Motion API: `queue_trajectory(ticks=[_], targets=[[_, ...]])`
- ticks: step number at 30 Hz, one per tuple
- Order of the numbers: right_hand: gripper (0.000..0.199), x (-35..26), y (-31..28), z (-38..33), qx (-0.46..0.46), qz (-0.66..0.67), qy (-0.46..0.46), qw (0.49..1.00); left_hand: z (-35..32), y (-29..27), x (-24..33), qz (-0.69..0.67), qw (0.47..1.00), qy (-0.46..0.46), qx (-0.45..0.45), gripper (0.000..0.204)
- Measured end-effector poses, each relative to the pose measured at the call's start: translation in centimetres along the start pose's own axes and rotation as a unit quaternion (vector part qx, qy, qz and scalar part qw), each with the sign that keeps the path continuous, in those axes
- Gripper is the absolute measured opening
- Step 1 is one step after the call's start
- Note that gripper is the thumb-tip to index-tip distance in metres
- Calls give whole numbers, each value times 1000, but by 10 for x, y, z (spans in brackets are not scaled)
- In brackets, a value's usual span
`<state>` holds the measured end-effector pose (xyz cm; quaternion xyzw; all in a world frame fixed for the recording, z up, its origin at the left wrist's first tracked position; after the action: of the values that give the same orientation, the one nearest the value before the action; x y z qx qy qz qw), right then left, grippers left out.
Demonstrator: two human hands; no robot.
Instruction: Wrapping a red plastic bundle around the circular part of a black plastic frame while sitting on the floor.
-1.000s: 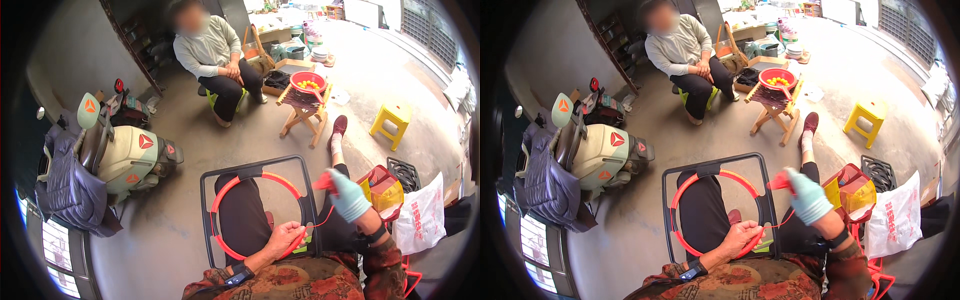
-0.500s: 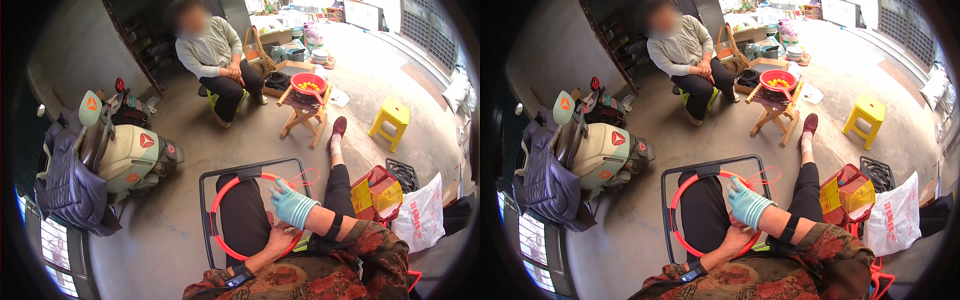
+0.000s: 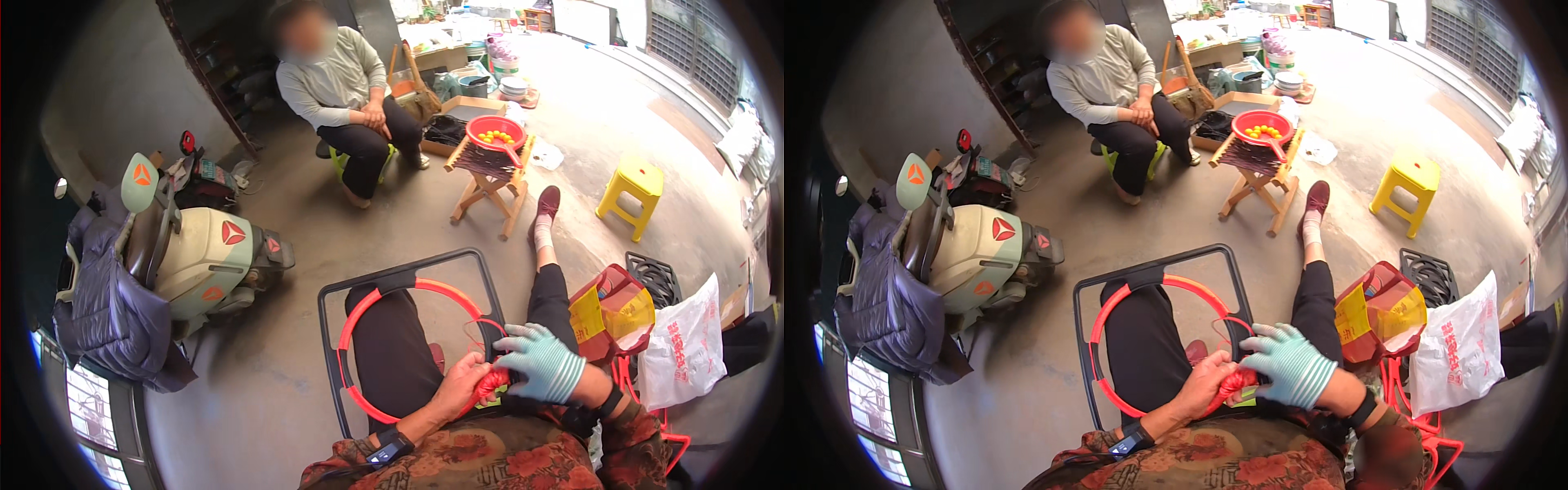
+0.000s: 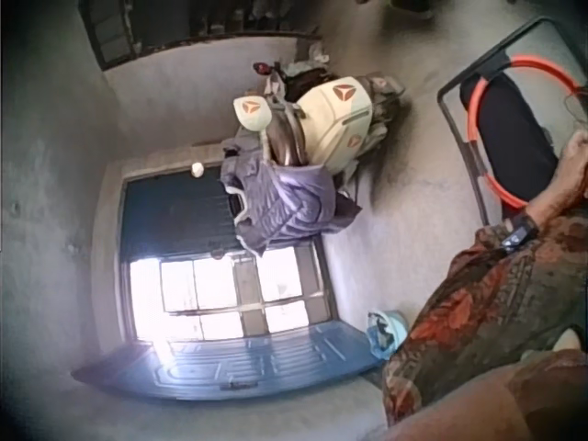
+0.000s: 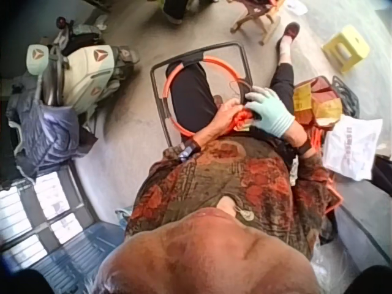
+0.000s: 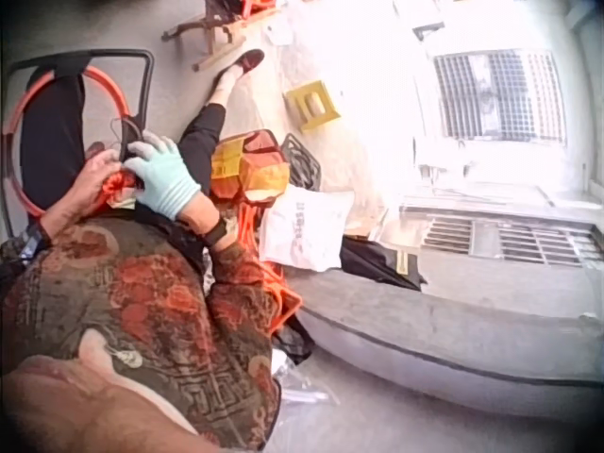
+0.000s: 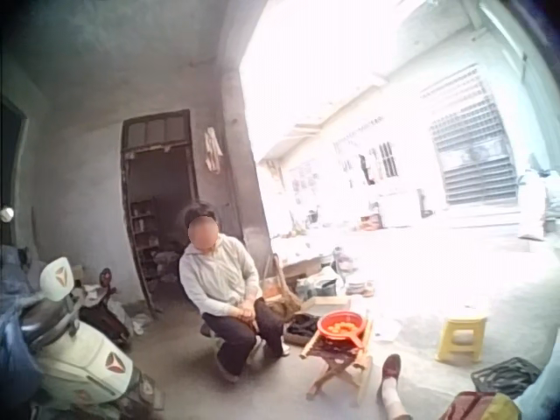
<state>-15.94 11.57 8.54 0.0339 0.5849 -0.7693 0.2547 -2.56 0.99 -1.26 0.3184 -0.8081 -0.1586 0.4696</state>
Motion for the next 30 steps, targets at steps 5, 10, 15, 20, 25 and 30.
queue_trajectory(ticks=[5,10,15,20,25,30], targets=[[33,-9,23,-1,94,-80,-6,992,2,-5,5,-90,996,-1,4,12],[24,-6,24,-15,211,218,99,948,-11,-7,10,1,998,-60,30,14],[39,13,-9,-60,414,689,192,562,-3,-13,1,17,997,-39,57,18],[44,46,-82,-159,510,675,176,504,1,-1,14,20,997,-46,58,20],[44,65,-66,-181,374,458,393,704,0,-6,0,-62,997,-36,42,14],[43,117,-40,-214,431,453,431,651,4,2,3,-93,995,-31,29,11]])
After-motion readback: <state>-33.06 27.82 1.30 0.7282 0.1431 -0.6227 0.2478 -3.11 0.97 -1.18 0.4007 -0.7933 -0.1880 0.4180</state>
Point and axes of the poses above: each hand's wrist, its own z-axis towards the middle knuckle, its own y-axis out of the palm, x = y × z, the point moved 3 cm from there along z, towards the middle knuckle, and after that the axes turned 13 degrees about -y, right-handed, at the moved point
